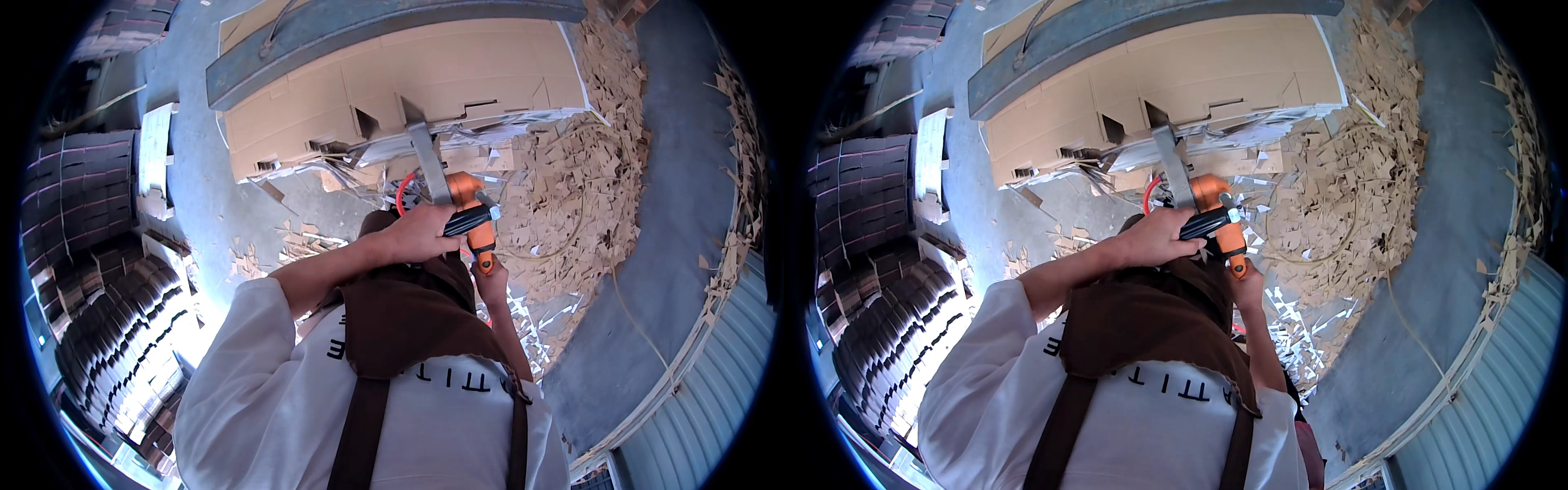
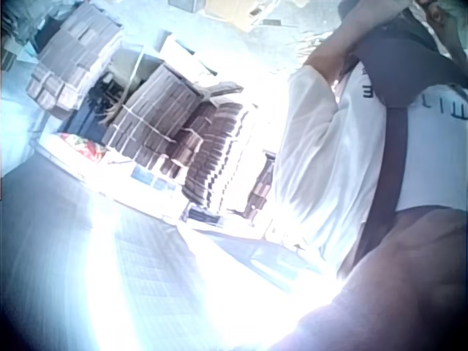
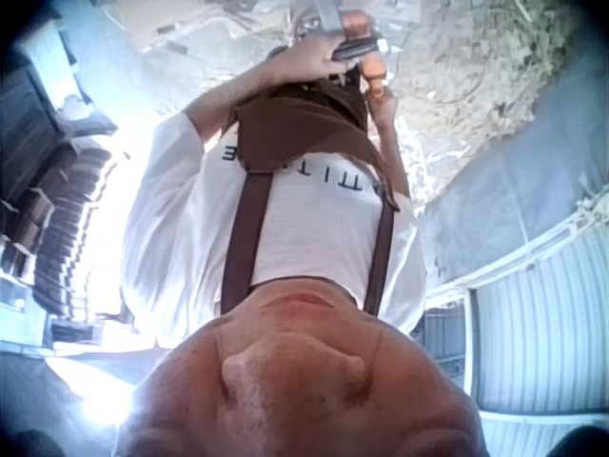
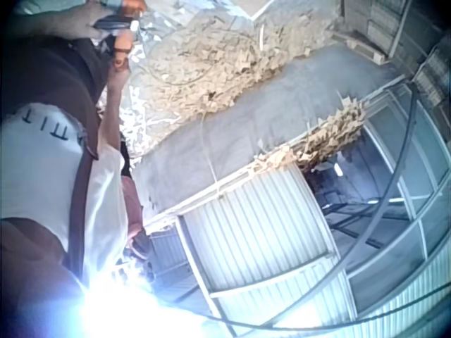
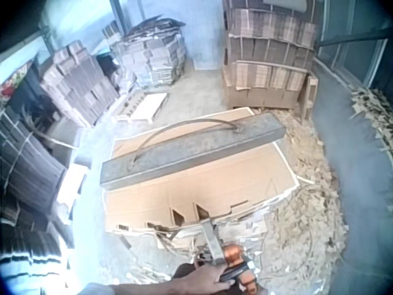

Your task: The person uses an orange reciprocating saw to cut a large stack of flat cardboard sheets into smaller pieces. The person holds the saw with both hands and guides it through the material, creating a pile of cut fragments on the floor. Other workers are visible in the background moving materials.

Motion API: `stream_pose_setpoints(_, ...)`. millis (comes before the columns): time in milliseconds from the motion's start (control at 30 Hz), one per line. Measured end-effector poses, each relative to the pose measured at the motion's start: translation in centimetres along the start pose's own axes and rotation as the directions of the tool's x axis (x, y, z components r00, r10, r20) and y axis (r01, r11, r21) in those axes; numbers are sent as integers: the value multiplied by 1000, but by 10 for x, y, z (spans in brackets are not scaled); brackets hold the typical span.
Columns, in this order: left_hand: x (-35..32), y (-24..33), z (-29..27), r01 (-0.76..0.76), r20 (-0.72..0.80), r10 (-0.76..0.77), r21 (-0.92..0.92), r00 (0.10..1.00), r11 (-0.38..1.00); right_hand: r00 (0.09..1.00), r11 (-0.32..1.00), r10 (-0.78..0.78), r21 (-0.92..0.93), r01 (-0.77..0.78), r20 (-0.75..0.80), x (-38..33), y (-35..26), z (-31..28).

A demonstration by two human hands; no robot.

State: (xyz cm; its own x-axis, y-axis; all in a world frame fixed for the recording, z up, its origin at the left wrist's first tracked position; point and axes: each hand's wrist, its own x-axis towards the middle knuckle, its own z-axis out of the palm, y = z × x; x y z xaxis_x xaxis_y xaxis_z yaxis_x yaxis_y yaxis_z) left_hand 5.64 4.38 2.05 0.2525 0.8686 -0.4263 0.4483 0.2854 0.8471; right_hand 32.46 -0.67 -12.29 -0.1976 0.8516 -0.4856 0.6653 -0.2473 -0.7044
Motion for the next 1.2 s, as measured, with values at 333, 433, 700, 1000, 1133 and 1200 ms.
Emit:
stream_pose_setpoints(333,10,-19,0,-12,-37,11,-47,999,999,999,999,42,4,-42,26,7,8,10)
stream_pose_setpoints(433,11,-26,-1,-11,-34,8,-89,999,996,998,999,50,-24,-49,36,10,9,13)
stream_pose_setpoints(700,14,-21,5,-18,46,20,-44,999,999,993,992,120,-39,-119,15,-10,19,6)
stream_pose_setpoints(1000,20,50,24,-168,74,164,55,984,984,987,996,21,92,-7,-157,-26,7,-53)
stream_pose_setpoints(1133,57,50,41,-112,-69,115,42,991,993,994,999,-43,-31,40,-100,18,25,-82)
stream_pose_setpoints(1200,71,52,49,1,-78,0,3,997,1000,998,995,-59,-81,56,-34,28,36,-97)
